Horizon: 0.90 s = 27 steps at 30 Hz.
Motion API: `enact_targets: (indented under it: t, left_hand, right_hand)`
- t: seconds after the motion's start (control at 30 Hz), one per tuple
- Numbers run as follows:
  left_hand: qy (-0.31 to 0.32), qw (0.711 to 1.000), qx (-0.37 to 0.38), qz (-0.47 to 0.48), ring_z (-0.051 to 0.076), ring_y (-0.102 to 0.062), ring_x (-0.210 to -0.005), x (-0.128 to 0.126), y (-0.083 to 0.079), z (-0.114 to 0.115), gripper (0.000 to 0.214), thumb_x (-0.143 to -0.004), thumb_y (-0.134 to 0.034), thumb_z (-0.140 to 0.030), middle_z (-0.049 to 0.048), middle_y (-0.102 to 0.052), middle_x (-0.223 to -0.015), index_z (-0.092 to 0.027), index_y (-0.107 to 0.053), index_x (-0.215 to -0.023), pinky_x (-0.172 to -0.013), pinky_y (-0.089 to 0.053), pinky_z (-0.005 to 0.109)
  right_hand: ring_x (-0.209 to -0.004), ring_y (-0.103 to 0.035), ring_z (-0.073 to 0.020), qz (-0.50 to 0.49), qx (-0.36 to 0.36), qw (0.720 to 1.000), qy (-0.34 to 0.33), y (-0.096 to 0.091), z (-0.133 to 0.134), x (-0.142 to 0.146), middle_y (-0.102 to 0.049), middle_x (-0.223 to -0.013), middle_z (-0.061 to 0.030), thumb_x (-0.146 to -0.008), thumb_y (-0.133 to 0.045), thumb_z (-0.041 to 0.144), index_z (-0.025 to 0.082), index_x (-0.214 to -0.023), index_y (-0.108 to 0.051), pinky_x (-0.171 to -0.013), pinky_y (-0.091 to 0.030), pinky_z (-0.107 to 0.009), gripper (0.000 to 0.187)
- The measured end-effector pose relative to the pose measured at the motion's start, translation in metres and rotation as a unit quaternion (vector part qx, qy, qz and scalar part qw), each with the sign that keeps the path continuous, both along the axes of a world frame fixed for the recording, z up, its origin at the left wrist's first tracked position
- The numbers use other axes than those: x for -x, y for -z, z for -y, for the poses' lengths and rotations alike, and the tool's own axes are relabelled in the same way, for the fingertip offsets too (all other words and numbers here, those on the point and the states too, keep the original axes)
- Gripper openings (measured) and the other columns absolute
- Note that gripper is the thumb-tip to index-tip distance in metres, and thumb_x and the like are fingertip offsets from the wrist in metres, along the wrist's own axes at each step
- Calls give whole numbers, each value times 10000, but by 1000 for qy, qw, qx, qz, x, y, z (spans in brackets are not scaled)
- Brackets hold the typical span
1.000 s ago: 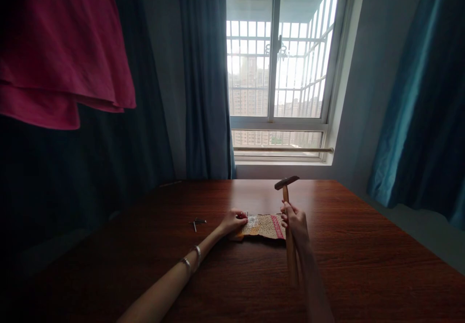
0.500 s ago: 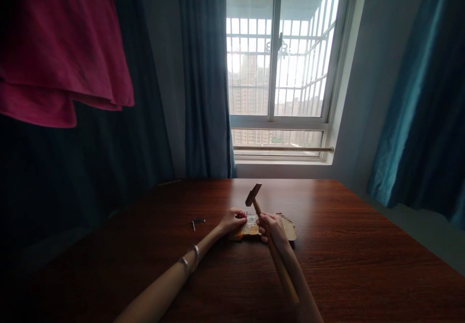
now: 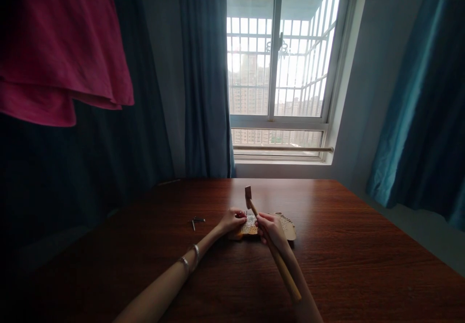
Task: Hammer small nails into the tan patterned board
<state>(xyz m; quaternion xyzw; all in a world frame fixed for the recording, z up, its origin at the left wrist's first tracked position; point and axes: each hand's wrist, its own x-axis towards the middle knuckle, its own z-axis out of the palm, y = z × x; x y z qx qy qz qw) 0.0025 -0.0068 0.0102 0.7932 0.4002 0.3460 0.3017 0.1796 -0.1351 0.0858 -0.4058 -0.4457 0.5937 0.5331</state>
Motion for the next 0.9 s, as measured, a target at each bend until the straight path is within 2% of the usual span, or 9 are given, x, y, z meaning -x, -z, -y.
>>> enact_targets:
  t: [0.2, 0.4, 0.9]
  left_hand:
    - [-5, 1000, -1, -4, 150, -588, -677, 0, 4, -2, 205, -686, -608, -290, 30, -683, -699, -116, -711, -721, -642, -428, 218]
    - [4, 1000, -8, 13, 151, -593, -670, 1, 8, -6, 207, -676, -625, -298, 38, -689, -708, -118, -717, -720, -639, -432, 221]
    - [5, 1000, -12, 10, 139, -585, -650, 0, 15, -11, 197, -674, -621, -299, 24, -682, -705, -125, -702, -716, -626, -424, 213]
  right_hand:
    - [-411, -409, -44, -39, 18, 999, -23, 2, -3, -1, -555, -649, 12, -614, -728, 412, 148, -692, -581, -262, -292, -150, 312]
    - [-416, -377, -31, -75, 13, 997, -24, 4, -4, -4, -539, -662, 24, -646, -717, 394, 163, -749, -590, -269, -272, -129, 283]
    - [-411, -399, -38, -67, 26, 997, -25, 7, -6, -6, -546, -653, 10, -637, -726, 382, 150, -727, -597, -271, -284, -140, 281]
